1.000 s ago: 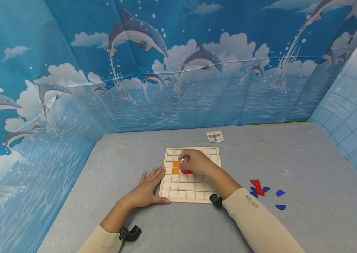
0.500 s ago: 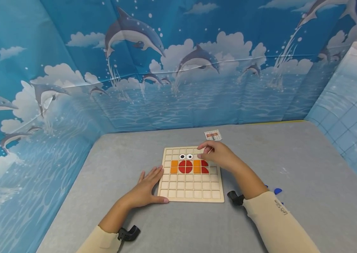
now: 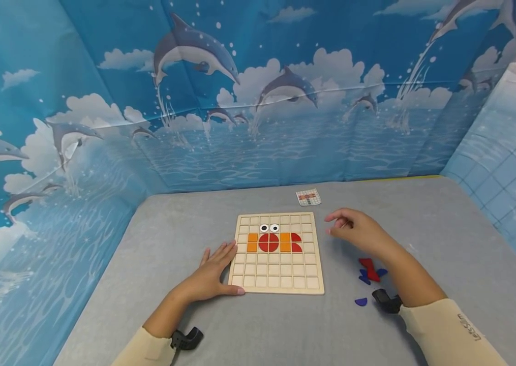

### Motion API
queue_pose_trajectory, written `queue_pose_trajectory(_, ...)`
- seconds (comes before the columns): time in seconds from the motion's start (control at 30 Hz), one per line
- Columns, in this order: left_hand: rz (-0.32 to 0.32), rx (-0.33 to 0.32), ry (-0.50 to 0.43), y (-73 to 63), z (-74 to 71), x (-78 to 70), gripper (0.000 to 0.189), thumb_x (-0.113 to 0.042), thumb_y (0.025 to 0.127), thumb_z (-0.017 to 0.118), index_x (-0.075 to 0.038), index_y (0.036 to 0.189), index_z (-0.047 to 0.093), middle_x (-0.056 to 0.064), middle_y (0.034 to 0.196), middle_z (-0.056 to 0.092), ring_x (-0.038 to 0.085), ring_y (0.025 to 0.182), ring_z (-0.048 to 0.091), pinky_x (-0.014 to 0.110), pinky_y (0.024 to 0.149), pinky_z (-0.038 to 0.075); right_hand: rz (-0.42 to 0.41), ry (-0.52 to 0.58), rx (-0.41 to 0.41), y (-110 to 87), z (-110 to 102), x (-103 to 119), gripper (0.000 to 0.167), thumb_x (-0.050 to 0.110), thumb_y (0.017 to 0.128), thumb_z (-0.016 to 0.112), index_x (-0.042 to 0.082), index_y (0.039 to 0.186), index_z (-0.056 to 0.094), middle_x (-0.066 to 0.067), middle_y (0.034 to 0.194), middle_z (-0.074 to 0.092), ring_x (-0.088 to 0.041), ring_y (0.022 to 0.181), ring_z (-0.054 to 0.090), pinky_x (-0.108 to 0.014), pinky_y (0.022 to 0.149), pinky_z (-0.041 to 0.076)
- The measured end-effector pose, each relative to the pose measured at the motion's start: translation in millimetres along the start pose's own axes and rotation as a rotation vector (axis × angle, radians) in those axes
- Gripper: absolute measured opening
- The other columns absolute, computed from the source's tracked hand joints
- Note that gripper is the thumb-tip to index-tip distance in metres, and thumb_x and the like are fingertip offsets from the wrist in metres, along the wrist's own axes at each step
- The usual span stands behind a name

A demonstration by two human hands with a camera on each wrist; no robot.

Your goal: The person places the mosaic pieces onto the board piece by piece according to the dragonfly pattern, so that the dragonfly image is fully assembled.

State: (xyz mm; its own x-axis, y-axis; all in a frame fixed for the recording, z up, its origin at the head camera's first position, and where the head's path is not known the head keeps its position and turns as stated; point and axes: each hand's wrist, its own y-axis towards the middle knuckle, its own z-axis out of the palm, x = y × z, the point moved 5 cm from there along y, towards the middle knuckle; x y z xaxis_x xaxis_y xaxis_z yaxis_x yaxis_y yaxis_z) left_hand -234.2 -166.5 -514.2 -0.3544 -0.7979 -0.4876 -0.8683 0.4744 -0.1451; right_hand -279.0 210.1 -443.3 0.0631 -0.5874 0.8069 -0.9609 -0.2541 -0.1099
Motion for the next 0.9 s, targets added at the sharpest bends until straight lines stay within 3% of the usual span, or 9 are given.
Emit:
queue_pose_trajectory(0.23,0.005,-0.008,-0.007,0.3,0.1,0.5,0.119,-0.071,0.076,0.074,-0.017,0.164,0.014,-0.006,0.172,0.005,0.024,0.160,0.001,0.062,0.124,-0.006,0.004,-0.047,0.033,-18.6,-10.8,-18.8,0.040,0.026,0.098,0.066,0.002,0.131,0.061,-0.010,0.098,0.062,-0.026,0.080,0.059,-0.032,0.067,0.053)
queue_pose_trajectory(0.57,0.008,-0.011,-0.008,-0.4,-0.5,0.1,0.119,-0.071,0.077,0.074,-0.017,0.164,0.014,-0.006,0.172,0.005,0.024,0.160,0.002,0.063,0.124,-0.006,0.034,-0.135,0.119,-37.4,-19.3,-52.6,0.041,0.024,0.096,0.068,0.003,0.131,0.061,-0.006,0.103,0.064,-0.016,0.084,0.062,-0.029,0.070,0.054)
queue_pose_trajectory(0.9,0.001,-0.005,-0.008,-1.5,-1.1,-2.6,0.119,-0.070,0.076,0.075,-0.016,0.164,0.015,-0.005,0.172,0.006,0.024,0.160,0.002,0.063,0.124,-0.006,0.039,-0.066,0.273,-49.2,-17.7,-72.9,0.052,0.018,0.090,0.074,-0.002,0.135,0.056,-0.010,0.104,0.057,-0.011,0.077,0.054,-0.026,0.064,0.047)
